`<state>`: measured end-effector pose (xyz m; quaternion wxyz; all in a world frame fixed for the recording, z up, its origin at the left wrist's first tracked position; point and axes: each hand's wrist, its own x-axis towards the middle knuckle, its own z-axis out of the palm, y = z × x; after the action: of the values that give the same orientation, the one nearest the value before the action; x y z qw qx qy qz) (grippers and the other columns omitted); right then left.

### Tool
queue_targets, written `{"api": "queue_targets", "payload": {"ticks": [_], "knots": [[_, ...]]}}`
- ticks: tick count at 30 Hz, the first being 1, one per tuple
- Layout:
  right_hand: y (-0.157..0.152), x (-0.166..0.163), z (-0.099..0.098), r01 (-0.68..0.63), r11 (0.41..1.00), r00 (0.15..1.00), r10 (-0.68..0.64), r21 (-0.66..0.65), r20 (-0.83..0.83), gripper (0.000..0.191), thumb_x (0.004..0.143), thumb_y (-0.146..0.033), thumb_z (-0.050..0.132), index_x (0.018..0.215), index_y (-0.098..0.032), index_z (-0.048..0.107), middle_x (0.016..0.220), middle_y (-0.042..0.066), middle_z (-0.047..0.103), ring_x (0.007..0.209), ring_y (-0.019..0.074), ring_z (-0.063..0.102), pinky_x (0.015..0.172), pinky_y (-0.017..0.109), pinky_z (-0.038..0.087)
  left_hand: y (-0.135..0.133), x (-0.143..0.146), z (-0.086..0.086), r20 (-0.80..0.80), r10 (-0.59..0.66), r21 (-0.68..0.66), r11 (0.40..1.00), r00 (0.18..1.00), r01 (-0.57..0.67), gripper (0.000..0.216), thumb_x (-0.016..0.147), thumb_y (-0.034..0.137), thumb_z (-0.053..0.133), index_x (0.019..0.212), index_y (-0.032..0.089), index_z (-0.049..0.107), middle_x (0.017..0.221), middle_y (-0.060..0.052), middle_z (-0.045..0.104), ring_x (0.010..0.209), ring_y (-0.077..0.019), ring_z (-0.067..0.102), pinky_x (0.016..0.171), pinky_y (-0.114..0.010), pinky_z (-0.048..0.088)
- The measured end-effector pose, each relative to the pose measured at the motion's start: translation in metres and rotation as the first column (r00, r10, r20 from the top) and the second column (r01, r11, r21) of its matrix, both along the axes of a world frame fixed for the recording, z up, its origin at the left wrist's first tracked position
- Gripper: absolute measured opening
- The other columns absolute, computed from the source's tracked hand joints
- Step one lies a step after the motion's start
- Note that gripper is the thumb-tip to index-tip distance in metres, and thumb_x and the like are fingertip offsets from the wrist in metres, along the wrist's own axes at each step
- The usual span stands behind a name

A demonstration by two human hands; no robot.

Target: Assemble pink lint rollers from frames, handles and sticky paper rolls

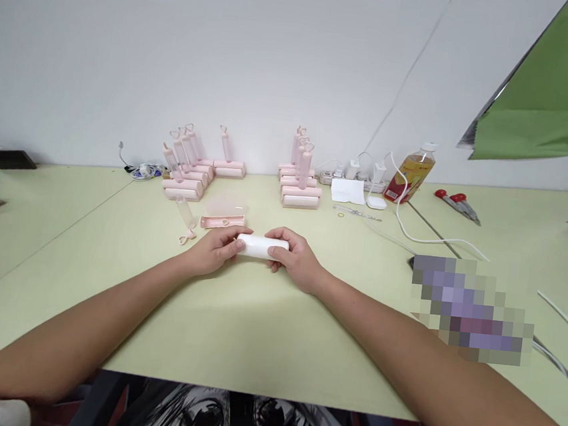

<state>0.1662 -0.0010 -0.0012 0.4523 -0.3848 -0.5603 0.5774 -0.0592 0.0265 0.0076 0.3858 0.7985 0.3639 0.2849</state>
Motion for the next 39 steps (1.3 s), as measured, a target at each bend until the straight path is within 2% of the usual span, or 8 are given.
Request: {"api": "queue_targets", "payload": {"ticks": [3, 7, 16, 25, 39], "knots": [[-0.0022, -0.0015, 0.0029, -0.017, 0.999, 0.997, 0.014, 0.037, 0.074, 0.025, 0.074, -0.026, 0.066, 0.096, -0.019, 0.058, 0.082, -0.001, 0.057, 0.060, 0.0119, 0.059, 0.057, 0.028, 0.051, -0.0017, 0.0004, 0.0018, -0.065, 0.022, 0.057, 0.998, 0.998, -0.018, 0.051, 0.092, 0.054, 0.042, 0.121, 0.016, 0.059, 0.082, -0.003, 0.061, 0.071, -0.0157, 0.054, 0.064, -0.027, 0.042], [-0.0035, -0.0029, 0.0054, -0.019, 0.999, 0.994, 0.013, 0.047, 0.111, 0.025, 0.074, -0.026, 0.065, 0.097, -0.018, 0.058, 0.078, -0.002, 0.057, 0.059, 0.0113, 0.058, 0.057, 0.028, 0.051, -0.0026, 0.0008, 0.0032, -0.092, 0.020, 0.064, 0.998, 0.996, -0.014, 0.052, 0.092, 0.055, 0.041, 0.122, 0.016, 0.060, 0.088, -0.005, 0.064, 0.076, -0.0171, 0.056, 0.066, -0.027, 0.042], [-0.0034, -0.0024, 0.0054, -0.013, 1.000, 0.997, 0.012, 0.015, 0.074, 0.026, 0.074, -0.028, 0.067, 0.096, -0.018, 0.058, 0.071, -0.002, 0.059, 0.057, 0.0122, 0.058, 0.057, 0.028, 0.050, -0.0042, 0.0013, 0.0050, -0.082, -0.001, 0.053, 0.999, 0.997, 0.005, 0.049, 0.093, 0.054, 0.041, 0.117, 0.017, 0.061, 0.088, -0.004, 0.064, 0.074, -0.0163, 0.055, 0.065, -0.026, 0.041], [0.0010, -0.0008, -0.0011, 0.006, 1.000, 1.000, -0.006, -0.021, -0.008, 0.027, 0.075, -0.033, 0.070, 0.094, -0.018, 0.059, 0.075, -0.001, 0.059, 0.057, 0.0129, 0.060, 0.055, 0.029, 0.052, -0.0050, 0.0023, 0.0068, -0.064, -0.033, 0.057, 0.998, 0.997, 0.036, 0.049, 0.093, 0.055, 0.041, 0.114, 0.016, 0.062, 0.087, -0.004, 0.064, 0.073, -0.0161, 0.054, 0.063, -0.026, 0.040], [-0.0006, -0.0014, 0.0002, 0.001, 1.000, 1.000, -0.001, -0.022, 0.014, 0.026, 0.075, -0.032, 0.069, 0.095, -0.019, 0.059, 0.077, -0.001, 0.059, 0.058, 0.0126, 0.060, 0.056, 0.028, 0.052, -0.0055, 0.0022, 0.0066, -0.068, -0.032, 0.046, 0.998, 0.997, 0.035, 0.048, 0.092, 0.054, 0.042, 0.114, 0.016, 0.063, 0.087, -0.005, 0.063, 0.074, -0.0164, 0.053, 0.062, -0.025, 0.039]]}}
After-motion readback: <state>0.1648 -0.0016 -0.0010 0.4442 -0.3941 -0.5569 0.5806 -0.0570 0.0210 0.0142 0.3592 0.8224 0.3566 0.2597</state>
